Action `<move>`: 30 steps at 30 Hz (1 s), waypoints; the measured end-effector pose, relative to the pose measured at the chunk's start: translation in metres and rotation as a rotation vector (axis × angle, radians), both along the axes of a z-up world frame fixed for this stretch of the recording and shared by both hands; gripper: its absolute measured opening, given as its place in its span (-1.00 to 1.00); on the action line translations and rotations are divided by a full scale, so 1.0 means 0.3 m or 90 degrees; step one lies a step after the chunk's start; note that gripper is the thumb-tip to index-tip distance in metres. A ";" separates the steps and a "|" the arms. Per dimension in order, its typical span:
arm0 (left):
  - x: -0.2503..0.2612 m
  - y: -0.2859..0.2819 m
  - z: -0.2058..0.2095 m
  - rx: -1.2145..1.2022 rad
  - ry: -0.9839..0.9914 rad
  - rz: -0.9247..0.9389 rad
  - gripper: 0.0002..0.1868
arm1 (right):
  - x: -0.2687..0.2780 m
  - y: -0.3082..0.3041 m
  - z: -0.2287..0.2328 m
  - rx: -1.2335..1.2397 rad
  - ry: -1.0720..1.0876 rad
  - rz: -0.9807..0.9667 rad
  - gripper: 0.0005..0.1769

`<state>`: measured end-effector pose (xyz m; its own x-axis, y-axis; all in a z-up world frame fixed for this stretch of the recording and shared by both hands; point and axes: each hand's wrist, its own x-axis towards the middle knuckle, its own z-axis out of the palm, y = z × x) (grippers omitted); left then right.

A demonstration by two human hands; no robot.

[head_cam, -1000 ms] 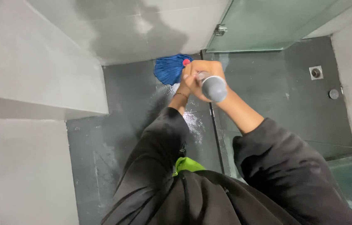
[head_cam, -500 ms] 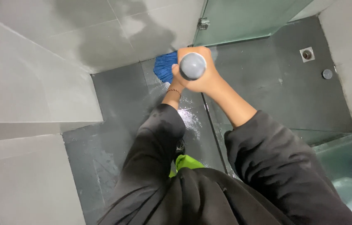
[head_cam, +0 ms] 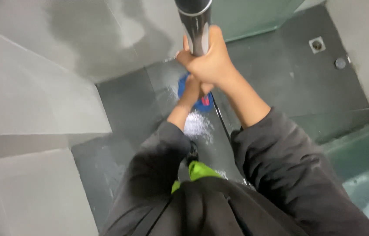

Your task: Mopping the bathroom floor using a wet mop and squeezing it out in the toilet.

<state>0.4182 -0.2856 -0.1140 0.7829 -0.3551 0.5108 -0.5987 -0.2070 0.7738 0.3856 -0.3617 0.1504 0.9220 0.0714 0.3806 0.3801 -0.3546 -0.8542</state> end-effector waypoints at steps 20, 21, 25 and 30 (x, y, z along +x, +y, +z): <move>0.317 -0.149 -0.433 0.092 0.156 0.161 -0.64 | 0.040 -0.163 -0.261 0.208 -0.017 0.133 -0.74; 0.397 -0.147 -0.554 0.186 -0.213 0.175 -0.61 | 0.085 -0.186 -0.314 0.153 -0.062 0.197 -0.72; 0.303 -0.077 -0.224 0.123 -0.012 0.152 -0.48 | 0.065 -0.134 -0.264 0.293 -0.068 0.337 -0.72; 0.166 -0.032 0.040 0.267 0.312 0.102 -0.60 | 0.090 -0.123 -0.324 0.240 -0.118 0.250 -0.75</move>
